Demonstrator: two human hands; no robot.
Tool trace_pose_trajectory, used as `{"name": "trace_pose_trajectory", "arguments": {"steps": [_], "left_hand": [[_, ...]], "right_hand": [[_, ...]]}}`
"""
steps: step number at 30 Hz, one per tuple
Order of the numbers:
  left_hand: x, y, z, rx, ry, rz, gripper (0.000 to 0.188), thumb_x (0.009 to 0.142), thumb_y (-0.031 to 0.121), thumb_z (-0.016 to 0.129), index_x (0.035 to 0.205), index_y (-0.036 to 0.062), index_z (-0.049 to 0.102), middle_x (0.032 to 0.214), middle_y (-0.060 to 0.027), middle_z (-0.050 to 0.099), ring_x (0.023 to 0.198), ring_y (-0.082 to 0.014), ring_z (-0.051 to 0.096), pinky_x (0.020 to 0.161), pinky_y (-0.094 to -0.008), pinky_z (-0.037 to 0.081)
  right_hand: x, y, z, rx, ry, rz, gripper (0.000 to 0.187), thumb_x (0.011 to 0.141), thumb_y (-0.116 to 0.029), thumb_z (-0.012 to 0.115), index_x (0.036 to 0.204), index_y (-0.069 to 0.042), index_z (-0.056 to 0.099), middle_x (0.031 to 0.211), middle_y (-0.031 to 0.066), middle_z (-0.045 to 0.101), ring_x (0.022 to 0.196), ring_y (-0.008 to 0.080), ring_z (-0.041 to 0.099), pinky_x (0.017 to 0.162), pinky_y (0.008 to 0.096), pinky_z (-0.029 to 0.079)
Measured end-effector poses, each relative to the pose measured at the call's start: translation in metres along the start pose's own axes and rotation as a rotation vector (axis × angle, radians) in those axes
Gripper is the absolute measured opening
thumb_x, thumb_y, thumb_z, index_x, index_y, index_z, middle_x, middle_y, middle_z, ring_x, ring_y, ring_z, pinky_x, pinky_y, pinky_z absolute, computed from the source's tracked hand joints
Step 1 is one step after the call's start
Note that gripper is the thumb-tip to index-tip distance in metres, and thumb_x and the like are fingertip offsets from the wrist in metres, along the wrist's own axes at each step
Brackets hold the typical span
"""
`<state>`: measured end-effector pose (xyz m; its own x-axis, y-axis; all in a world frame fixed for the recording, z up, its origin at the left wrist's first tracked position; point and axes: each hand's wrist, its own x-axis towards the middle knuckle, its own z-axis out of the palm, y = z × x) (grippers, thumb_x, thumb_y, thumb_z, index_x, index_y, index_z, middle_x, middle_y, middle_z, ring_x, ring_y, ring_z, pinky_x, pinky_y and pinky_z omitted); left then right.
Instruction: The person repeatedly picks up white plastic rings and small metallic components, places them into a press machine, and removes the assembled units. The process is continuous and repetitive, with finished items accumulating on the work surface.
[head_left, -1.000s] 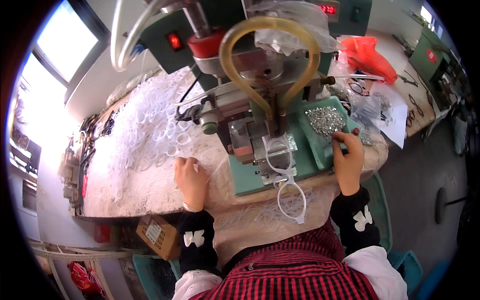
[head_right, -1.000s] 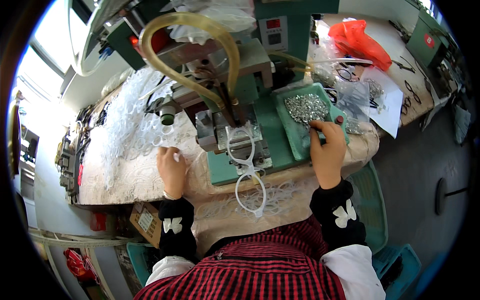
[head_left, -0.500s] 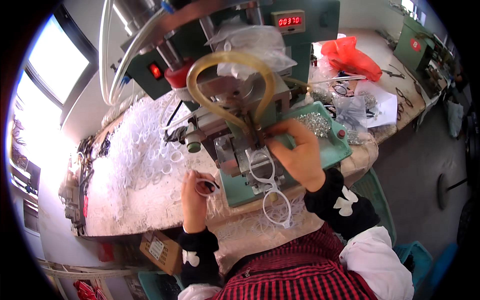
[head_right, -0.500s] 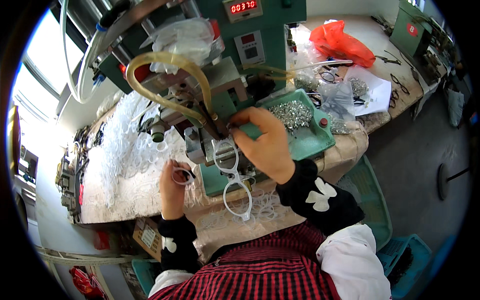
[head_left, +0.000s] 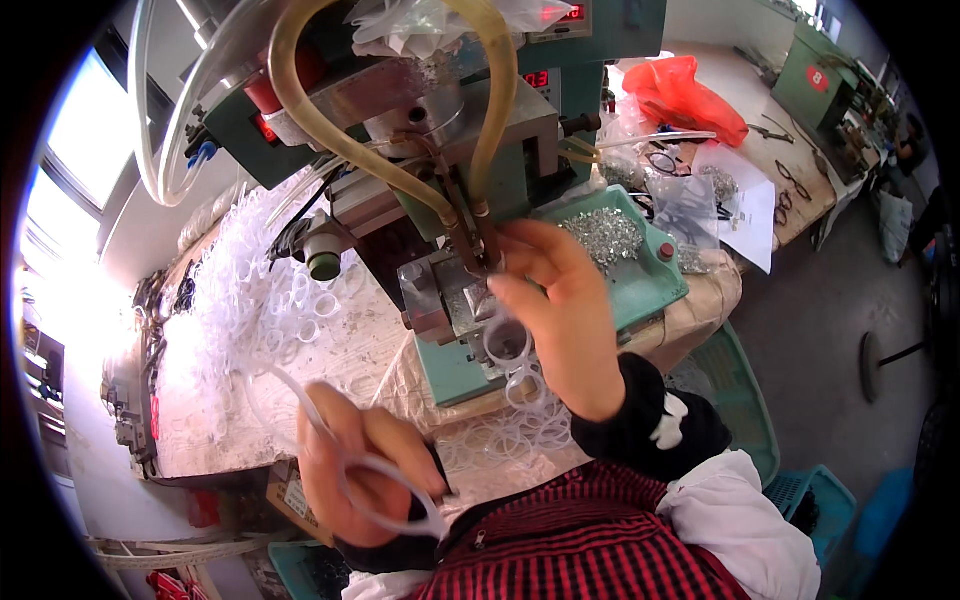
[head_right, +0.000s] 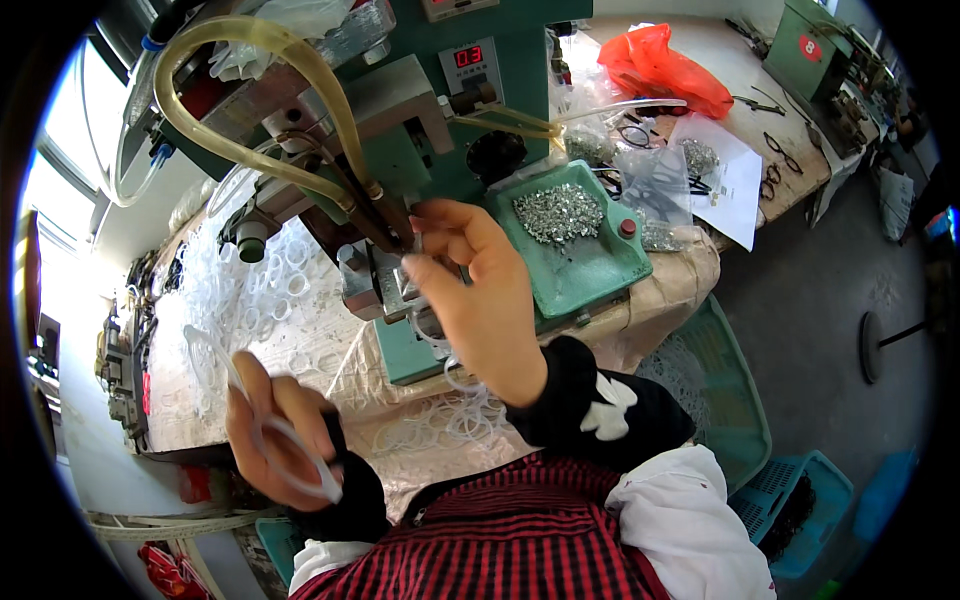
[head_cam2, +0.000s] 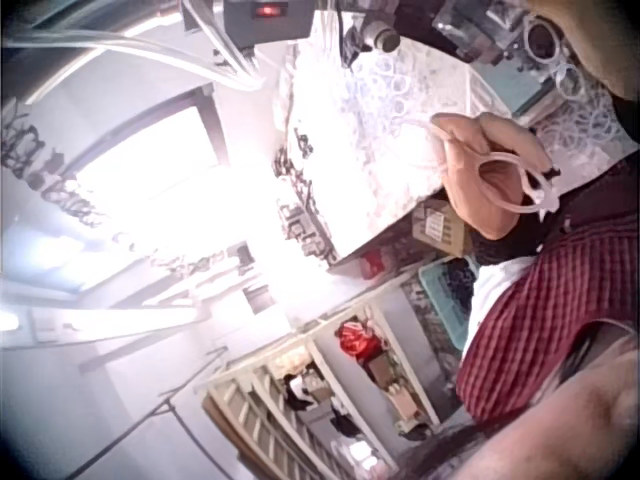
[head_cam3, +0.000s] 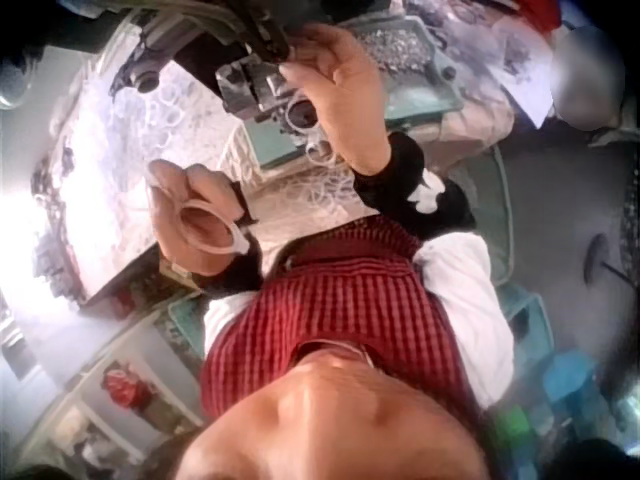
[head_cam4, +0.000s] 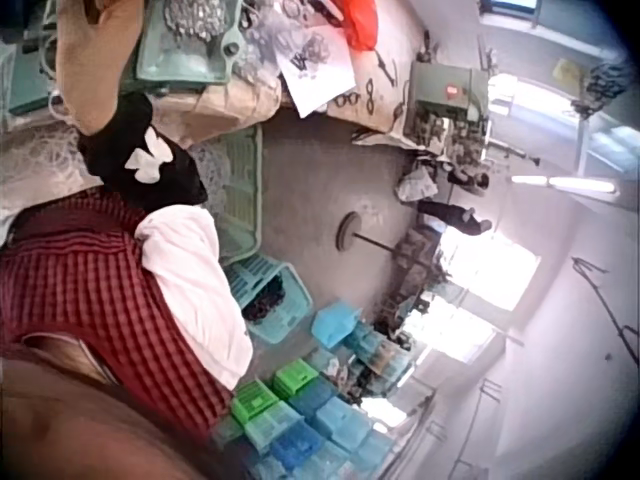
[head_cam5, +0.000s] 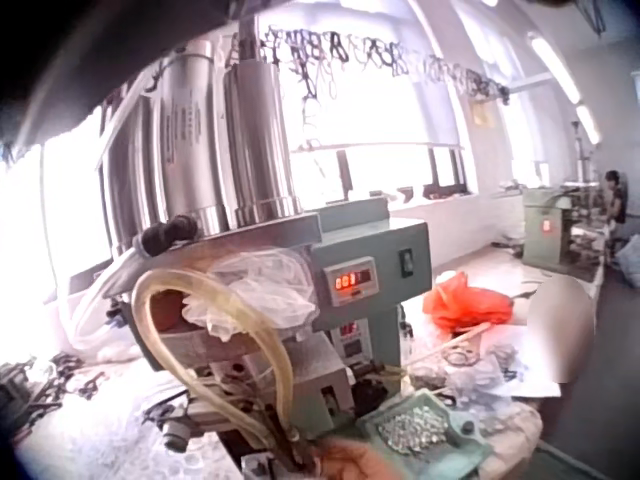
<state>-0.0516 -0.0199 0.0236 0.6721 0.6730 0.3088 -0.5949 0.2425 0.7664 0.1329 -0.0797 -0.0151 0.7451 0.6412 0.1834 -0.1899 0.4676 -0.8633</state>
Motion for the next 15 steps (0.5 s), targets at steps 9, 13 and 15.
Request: {"name": "trace_pose_trajectory", "arguments": {"steps": [9, 13, 15], "left_hand": [[0.042, -0.061, 0.015, -0.065, -0.224, -0.86, 0.029, 0.107, 0.033, 0.039, 0.094, 0.0071, 0.044, 0.079, -0.0305, 0.068, 0.059, -0.022, 0.059, 0.055, -0.0258, 0.046], [0.039, -0.069, 0.016, -0.03, -0.168, -0.847, 0.026, 0.107, 0.03, 0.04, 0.093, 0.0083, 0.044, 0.082, -0.0306, 0.069, 0.057, -0.0178, 0.057, 0.053, -0.0208, 0.041], [0.04, -0.072, 0.016, -0.004, -0.157, -0.824, 0.027, 0.106, 0.032, 0.041, 0.093, 0.009, 0.044, 0.08, -0.0316, 0.068, 0.057, -0.0177, 0.058, 0.052, -0.0188, 0.043]], "right_hand": [[0.04, 0.02, -0.1, -0.81, 0.176, -0.433, 0.032, 0.091, -0.006, 0.068, 0.122, -0.001, 0.065, 0.114, 0.0133, 0.07, 0.108, 0.028, 0.067, 0.095, 0.0344, 0.05], [0.037, 0.027, -0.163, -0.91, 0.305, -0.313, 0.033, 0.089, -0.008, 0.069, 0.122, -0.002, 0.065, 0.114, 0.0133, 0.07, 0.108, 0.0276, 0.067, 0.097, 0.0344, 0.049], [0.022, 0.031, -0.174, -1.069, 0.225, -0.276, 0.036, 0.088, -0.012, 0.072, 0.122, -0.003, 0.066, 0.116, 0.0138, 0.07, 0.11, 0.0268, 0.066, 0.099, 0.0362, 0.048]]}}
